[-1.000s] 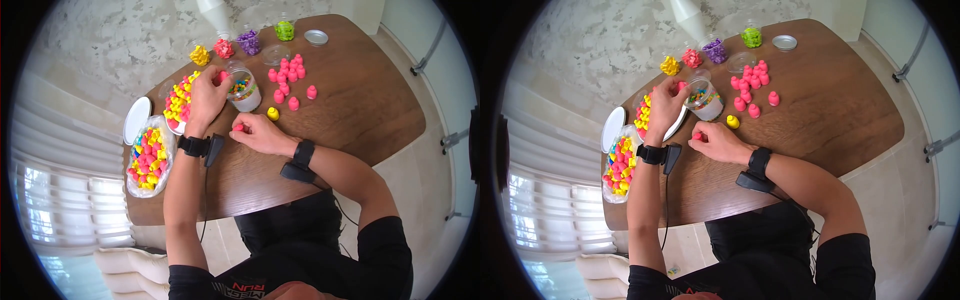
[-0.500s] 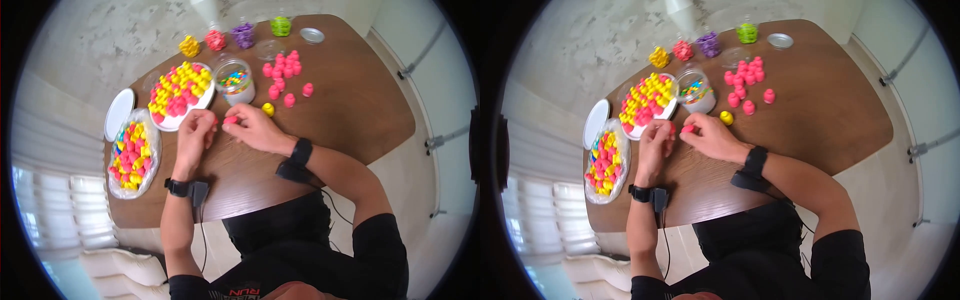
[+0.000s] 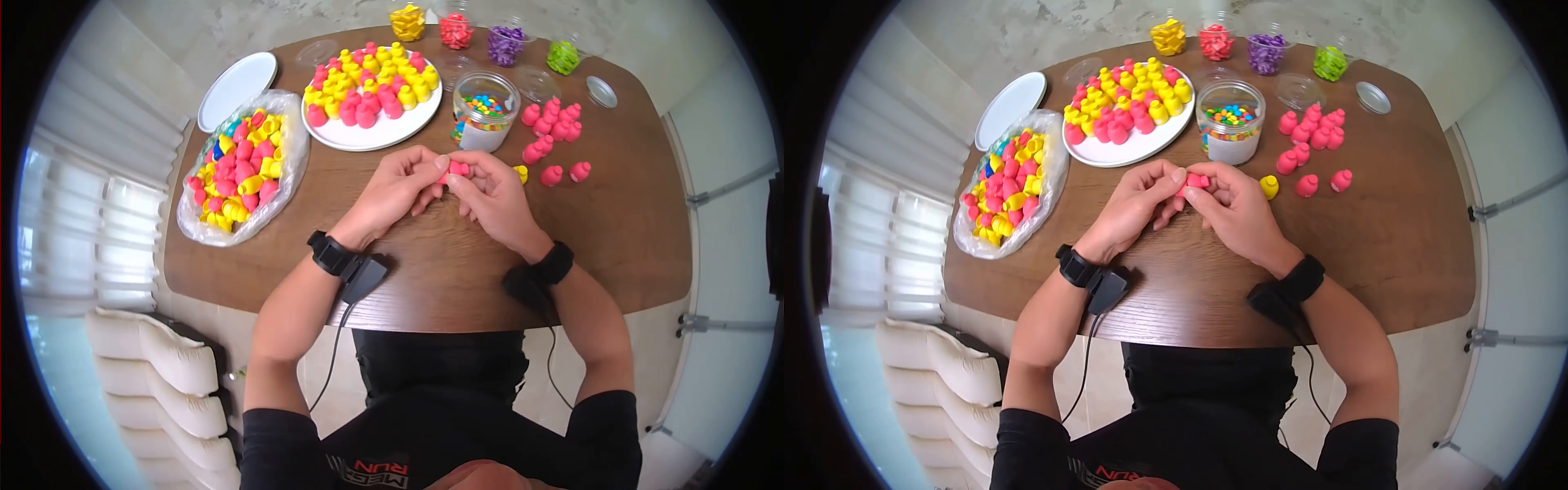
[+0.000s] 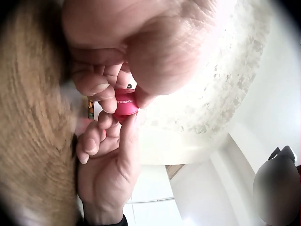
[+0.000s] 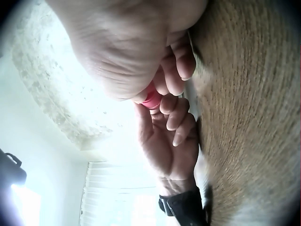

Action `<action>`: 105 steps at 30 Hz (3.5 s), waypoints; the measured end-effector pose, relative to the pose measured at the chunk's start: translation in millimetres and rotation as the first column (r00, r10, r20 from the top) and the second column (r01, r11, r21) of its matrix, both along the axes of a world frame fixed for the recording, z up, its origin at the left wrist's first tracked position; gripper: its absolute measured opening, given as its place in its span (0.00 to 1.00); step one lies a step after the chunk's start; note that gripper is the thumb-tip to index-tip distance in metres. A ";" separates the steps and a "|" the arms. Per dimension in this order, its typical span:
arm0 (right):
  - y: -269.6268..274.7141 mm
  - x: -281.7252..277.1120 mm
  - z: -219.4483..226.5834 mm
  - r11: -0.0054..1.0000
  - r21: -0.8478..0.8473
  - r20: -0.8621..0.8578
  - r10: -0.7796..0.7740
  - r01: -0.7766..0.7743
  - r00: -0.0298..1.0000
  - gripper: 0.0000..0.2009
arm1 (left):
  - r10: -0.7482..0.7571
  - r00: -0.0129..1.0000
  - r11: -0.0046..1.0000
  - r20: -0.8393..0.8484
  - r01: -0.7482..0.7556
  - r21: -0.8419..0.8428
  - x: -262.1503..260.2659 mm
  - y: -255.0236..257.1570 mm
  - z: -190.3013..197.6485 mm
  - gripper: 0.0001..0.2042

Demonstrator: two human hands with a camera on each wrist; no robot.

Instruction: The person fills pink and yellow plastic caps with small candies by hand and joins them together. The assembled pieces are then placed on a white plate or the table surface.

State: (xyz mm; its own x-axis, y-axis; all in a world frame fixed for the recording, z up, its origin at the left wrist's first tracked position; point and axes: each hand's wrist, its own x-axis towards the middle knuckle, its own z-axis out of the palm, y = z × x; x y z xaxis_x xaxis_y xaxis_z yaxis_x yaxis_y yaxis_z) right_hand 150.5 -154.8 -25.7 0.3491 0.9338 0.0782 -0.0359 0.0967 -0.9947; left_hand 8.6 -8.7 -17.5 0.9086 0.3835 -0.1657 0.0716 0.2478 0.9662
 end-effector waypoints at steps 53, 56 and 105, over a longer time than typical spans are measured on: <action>0.8 1.3 -6.0 0.997 -0.068 0.096 -0.042 0.048 0.995 0.15 | -0.034 0.995 0.999 0.089 0.036 -0.017 -0.1 5.9 -3.0 0.12; 0.9 2.0 -8.1 0.997 -0.061 0.080 -0.052 0.057 0.995 0.15 | -0.024 0.995 0.999 0.092 0.022 0.029 0.6 4.9 -3.1 0.12; 1.8 -4.1 -7.2 0.990 -0.038 0.082 -0.135 0.139 0.987 0.14 | -0.034 0.999 0.840 -0.019 0.039 0.541 2.3 -2.9 -5.0 0.12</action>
State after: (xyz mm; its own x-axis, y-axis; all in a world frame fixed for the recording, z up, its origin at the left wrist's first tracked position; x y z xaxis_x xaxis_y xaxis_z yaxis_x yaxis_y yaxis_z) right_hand 146.4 -153.1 -32.8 0.4684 0.8807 0.0710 0.0538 0.0518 -0.9972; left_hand 10.9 -11.6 -22.4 0.9233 0.3807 0.0504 0.0792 -0.3171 0.9451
